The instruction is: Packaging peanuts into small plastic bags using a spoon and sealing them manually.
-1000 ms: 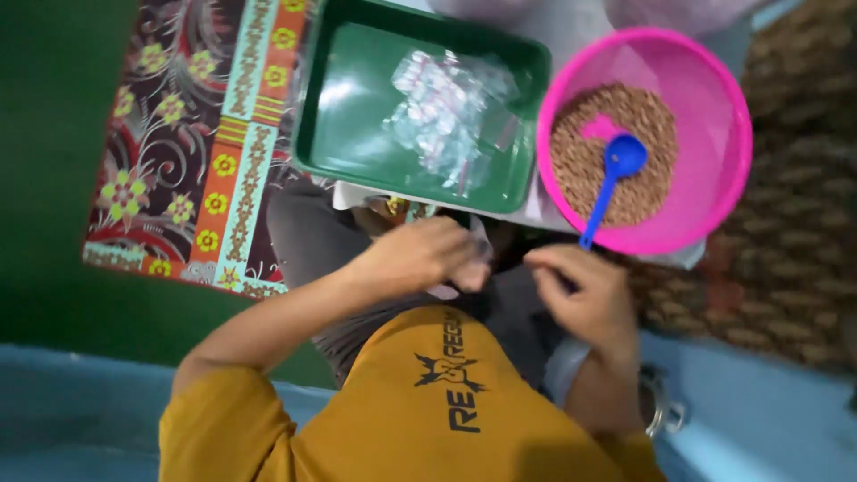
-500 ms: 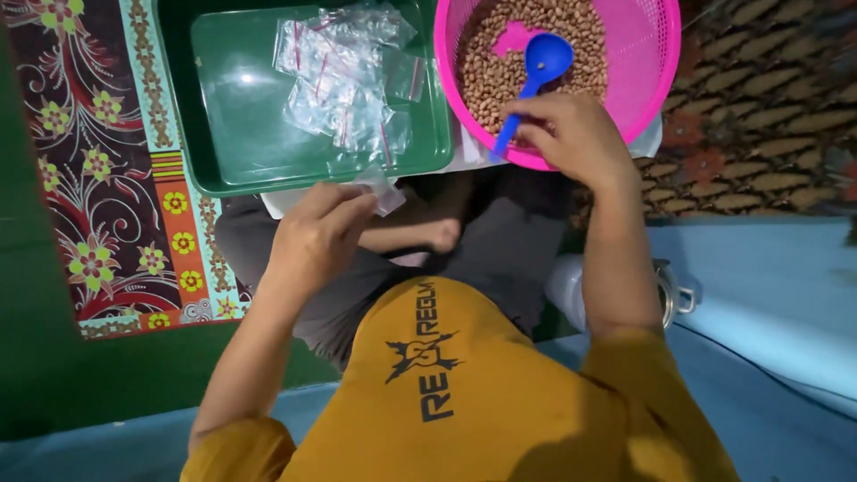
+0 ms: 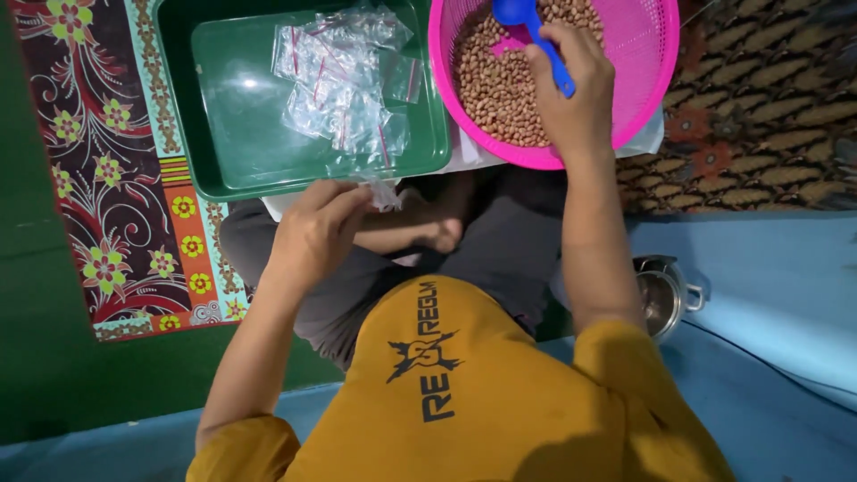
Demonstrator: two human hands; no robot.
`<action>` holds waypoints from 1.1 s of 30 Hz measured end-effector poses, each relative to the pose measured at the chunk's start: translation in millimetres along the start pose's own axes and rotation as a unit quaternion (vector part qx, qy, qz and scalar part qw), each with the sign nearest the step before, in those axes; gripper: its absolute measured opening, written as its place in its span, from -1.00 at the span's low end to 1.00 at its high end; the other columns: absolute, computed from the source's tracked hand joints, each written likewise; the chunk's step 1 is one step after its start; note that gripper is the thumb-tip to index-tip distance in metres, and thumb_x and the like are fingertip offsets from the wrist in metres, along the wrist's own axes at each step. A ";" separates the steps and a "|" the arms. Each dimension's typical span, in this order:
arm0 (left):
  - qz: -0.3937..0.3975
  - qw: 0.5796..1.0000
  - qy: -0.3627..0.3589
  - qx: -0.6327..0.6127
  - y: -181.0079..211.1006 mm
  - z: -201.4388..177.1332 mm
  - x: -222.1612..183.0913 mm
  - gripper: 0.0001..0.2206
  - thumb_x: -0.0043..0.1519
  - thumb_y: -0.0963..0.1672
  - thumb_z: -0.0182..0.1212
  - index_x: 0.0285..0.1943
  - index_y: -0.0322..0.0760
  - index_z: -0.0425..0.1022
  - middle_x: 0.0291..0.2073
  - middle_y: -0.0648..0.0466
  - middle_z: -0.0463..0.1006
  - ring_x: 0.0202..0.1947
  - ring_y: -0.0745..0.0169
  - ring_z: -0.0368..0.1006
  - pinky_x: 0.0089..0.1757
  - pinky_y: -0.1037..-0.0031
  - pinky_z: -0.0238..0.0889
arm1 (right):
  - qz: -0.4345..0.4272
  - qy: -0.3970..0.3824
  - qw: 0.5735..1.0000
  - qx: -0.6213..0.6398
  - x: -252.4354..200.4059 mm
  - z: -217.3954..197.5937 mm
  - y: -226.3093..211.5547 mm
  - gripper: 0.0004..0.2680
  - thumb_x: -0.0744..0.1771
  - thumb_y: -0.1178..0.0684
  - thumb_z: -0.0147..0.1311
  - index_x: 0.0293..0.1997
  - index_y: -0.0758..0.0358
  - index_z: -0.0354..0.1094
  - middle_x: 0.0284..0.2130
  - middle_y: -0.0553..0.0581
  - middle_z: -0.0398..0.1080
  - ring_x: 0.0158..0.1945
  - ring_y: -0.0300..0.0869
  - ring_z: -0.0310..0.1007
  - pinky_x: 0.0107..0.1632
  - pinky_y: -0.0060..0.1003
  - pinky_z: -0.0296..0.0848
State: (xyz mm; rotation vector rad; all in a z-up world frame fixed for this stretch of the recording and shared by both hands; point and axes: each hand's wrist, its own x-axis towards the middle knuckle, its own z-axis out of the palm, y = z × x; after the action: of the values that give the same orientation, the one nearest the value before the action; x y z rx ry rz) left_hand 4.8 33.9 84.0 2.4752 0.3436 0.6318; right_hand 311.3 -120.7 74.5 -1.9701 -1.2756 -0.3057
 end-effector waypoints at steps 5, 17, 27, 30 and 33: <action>-0.004 1.000 -0.015 0.000 -9.3 2.9 1.1 -0.78 0.19 -0.29 0.34 0.01 -0.37 0.60 -0.09 -0.04 0.60 -0.25 -0.04 0.53 -0.23 0.30 0.38 | 0.025 -0.043 0.997 0.056 -4.1 -10.2 -5.0 -0.82 0.34 0.28 0.28 0.03 0.51 0.47 -0.17 0.31 0.53 -0.22 0.04 0.52 -0.15 -0.16 0.46; 0.018 1.000 -0.009 -0.014 0.6 -13.8 38.4 -0.87 0.26 -0.30 0.26 -0.05 -0.41 0.61 -0.39 -0.04 0.56 -0.49 0.02 0.40 -0.40 0.31 0.24 | 0.040 -0.003 0.997 0.068 -19.2 -13.6 -5.2 -0.77 0.30 0.38 0.24 0.05 0.49 0.48 -0.14 0.32 0.56 -0.21 0.04 0.55 -0.16 -0.15 0.49; -0.081 0.972 -0.046 -0.217 -4.3 -1.1 53.2 -0.84 0.32 -0.32 0.20 0.05 -0.49 0.55 -0.34 -0.03 0.65 -0.34 0.27 0.57 -0.32 0.53 0.36 | 0.092 -0.010 0.986 0.135 -29.2 -23.1 -2.7 -0.81 0.32 0.38 0.23 0.04 0.48 0.49 -0.13 0.28 0.56 -0.22 -0.05 0.54 -0.20 -0.25 0.50; -0.054 0.973 -0.025 -0.223 6.3 -2.2 70.8 -0.87 0.36 -0.30 0.18 0.05 -0.51 0.53 -0.35 -0.03 0.62 -0.35 0.26 0.53 -0.30 0.52 0.35 | 0.085 0.018 0.990 0.111 -29.7 -29.5 -6.3 -0.81 0.32 0.39 0.21 0.03 0.50 0.49 -0.17 0.28 0.56 -0.25 -0.05 0.52 -0.21 -0.25 0.46; -0.039 0.968 -0.006 -0.248 14.8 5.5 91.2 -0.88 0.36 -0.30 0.18 0.04 -0.54 0.52 -0.26 -0.08 0.61 -0.26 0.20 0.55 -0.19 0.47 0.42 | 0.084 0.044 0.989 0.113 -33.7 -35.1 -6.6 -0.80 0.32 0.41 0.20 0.05 0.56 0.46 -0.15 0.35 0.54 -0.22 0.00 0.52 -0.16 -0.20 0.48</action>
State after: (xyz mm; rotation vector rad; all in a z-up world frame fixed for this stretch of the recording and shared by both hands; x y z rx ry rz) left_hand 87.3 52.9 121.6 1.9761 0.2408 0.5855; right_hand 296.4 -166.8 82.8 -1.8347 -1.0340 -0.1551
